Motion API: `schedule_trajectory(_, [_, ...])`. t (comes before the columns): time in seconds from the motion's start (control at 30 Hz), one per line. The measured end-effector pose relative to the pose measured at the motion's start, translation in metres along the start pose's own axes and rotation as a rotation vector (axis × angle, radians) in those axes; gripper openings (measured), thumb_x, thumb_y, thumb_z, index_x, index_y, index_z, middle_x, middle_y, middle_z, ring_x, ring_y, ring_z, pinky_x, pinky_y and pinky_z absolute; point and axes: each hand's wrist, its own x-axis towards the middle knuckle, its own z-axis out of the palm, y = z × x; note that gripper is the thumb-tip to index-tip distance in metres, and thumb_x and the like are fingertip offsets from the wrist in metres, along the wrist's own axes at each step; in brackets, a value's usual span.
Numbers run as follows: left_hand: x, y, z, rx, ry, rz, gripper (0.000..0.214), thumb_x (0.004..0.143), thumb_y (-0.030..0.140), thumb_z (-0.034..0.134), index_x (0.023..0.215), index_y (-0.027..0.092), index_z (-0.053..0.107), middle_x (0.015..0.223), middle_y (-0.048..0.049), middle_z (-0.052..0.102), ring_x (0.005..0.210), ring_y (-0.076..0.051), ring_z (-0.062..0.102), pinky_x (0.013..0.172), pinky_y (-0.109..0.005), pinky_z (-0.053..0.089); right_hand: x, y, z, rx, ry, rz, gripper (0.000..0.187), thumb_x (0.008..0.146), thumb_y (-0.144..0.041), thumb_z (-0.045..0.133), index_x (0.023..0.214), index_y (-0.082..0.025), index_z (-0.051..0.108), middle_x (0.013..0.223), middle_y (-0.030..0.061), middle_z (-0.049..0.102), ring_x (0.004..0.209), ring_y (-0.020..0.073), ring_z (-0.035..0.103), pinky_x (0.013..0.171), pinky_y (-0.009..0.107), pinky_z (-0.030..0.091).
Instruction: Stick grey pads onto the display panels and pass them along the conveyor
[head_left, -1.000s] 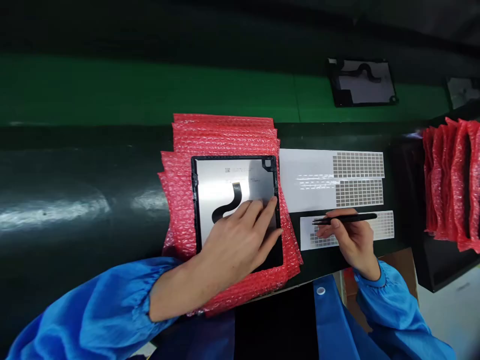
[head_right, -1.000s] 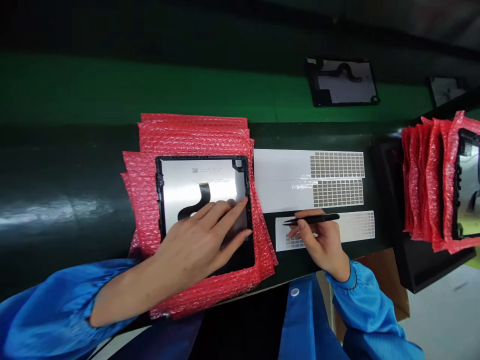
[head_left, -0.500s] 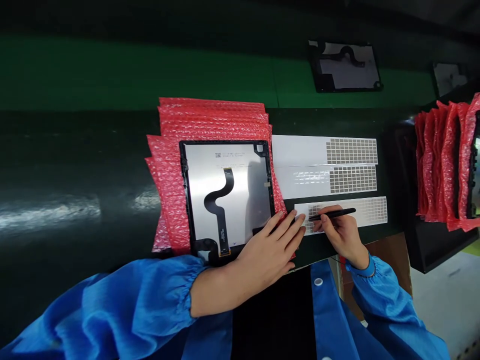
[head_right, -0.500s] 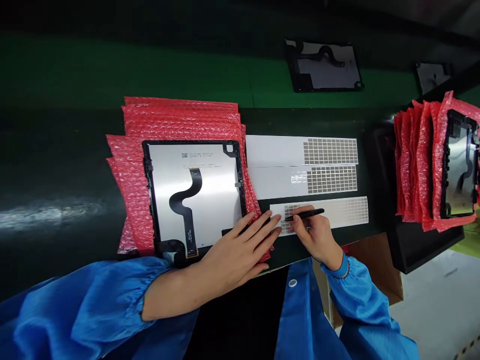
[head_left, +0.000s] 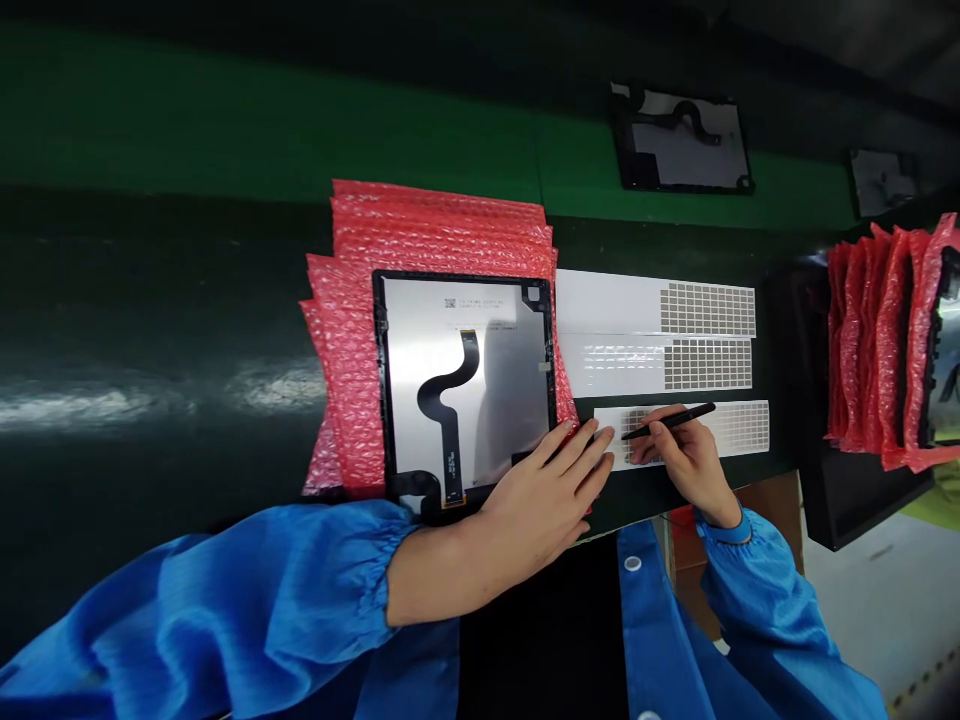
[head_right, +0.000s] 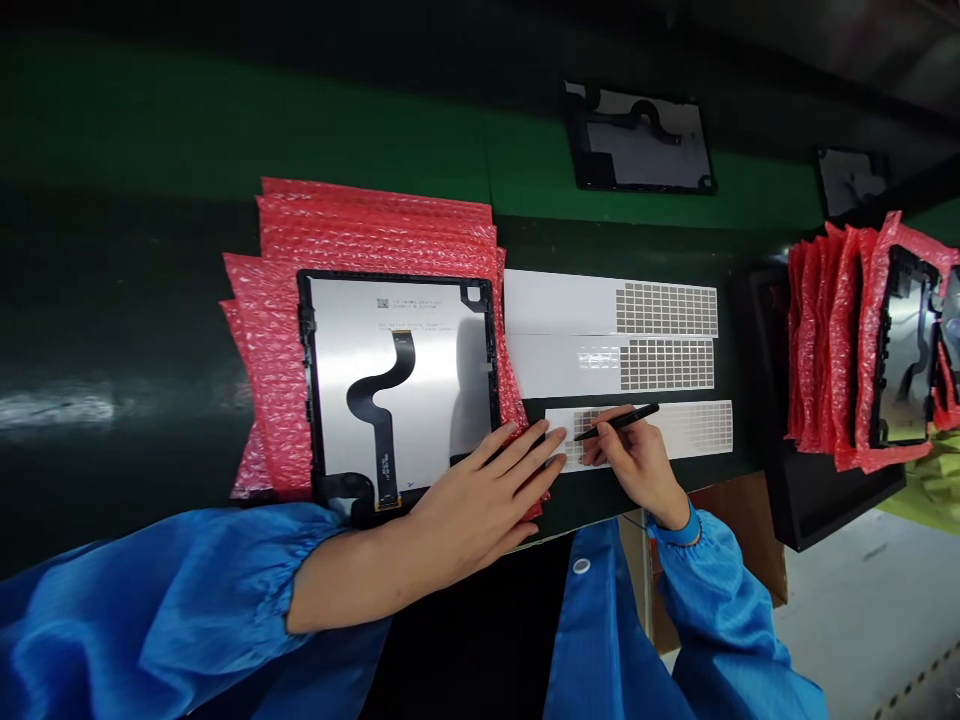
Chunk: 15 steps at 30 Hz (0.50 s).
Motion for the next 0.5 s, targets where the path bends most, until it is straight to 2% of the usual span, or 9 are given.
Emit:
schedule_trajectory(0.2, [0.0007, -0.0003, -0.0009, 0.031, 0.028, -0.002, 0.075, 0.095, 0.057, 0.065, 0.154, 0.013, 0.057, 0.172, -0.0168, 0.039, 0.157, -0.036, 0.038, 0.128, -0.05, 0.028, -0.0011, 0.0028, -0.003, -0.062, -0.031, -0.004, 0.024, 0.107, -0.046, 0.064, 0.109, -0.022, 0.067, 0.075, 0.0015, 0.077, 0.068, 0.0184, 0.077, 0.069, 0.03, 0.065])
schedule_trajectory(0.5, [0.0009, -0.0003, 0.0026, 0.029, 0.026, 0.001, 0.074, 0.094, 0.056, 0.067, 0.153, 0.013, 0.058, 0.171, -0.0168, 0.041, 0.157, -0.037, 0.038, 0.127, -0.052, 0.029, 0.0047, -0.0032, 0.0008, 0.048, 0.001, 0.02, 0.031, 0.103, -0.054, 0.067, 0.102, -0.023, 0.065, 0.074, 0.0016, 0.077, 0.06, 0.0194, 0.076, 0.058, 0.031, 0.064])
